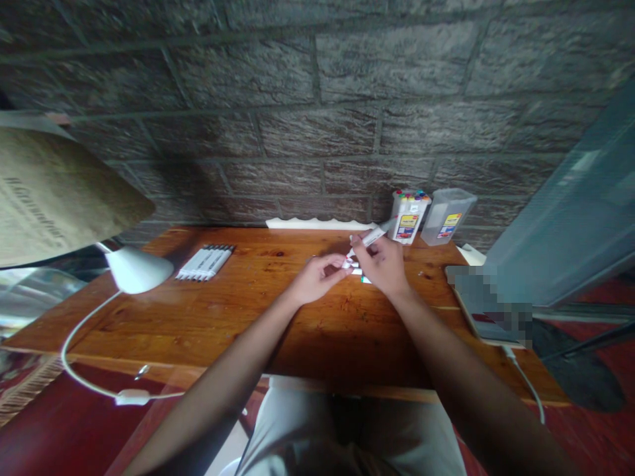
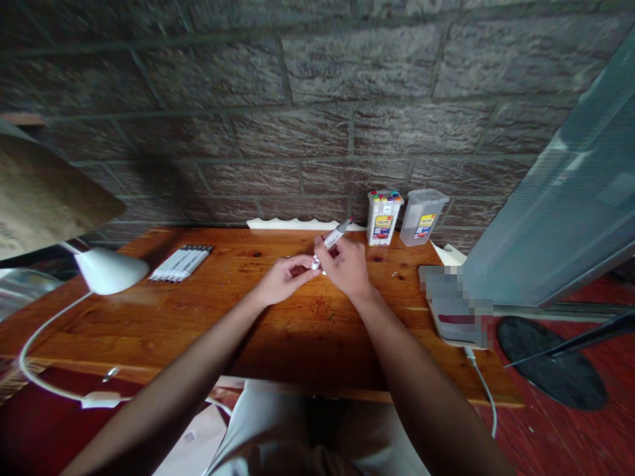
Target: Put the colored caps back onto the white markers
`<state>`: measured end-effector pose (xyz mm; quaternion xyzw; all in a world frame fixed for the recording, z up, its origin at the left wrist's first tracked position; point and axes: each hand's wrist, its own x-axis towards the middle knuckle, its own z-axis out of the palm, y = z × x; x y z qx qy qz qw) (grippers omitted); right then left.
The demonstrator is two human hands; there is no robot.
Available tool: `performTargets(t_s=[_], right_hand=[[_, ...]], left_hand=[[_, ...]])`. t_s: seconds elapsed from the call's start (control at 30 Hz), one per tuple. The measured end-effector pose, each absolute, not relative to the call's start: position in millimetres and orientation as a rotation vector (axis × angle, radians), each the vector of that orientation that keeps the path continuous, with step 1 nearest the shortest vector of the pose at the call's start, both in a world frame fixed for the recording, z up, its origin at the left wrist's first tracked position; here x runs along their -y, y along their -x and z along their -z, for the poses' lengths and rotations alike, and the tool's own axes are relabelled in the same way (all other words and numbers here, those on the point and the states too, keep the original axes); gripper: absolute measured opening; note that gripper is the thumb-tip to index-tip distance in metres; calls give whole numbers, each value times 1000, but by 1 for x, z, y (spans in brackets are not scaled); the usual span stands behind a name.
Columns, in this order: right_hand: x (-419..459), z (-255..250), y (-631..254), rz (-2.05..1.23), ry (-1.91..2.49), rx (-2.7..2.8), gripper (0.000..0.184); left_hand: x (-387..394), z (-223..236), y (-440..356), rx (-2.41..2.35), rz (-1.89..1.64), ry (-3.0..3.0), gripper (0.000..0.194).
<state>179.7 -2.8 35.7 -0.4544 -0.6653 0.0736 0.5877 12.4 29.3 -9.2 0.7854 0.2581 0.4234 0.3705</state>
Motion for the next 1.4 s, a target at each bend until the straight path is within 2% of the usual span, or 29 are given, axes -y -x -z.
performTargets(t_s=[0.33,0.73,1.4], right_hand=[[1,-31,-178,-163,1092,1648,27],[-1,-38,-187,28,1096,1637,32],[5,-37,-178,-173,1048,1449,37]], left_hand=[[-29,7,-11,-679,-1124,-2024,25],[-25,3,-13,-663,-1095,-1869,28],[-26,-2,-12,-680,-1114,-1859,32]])
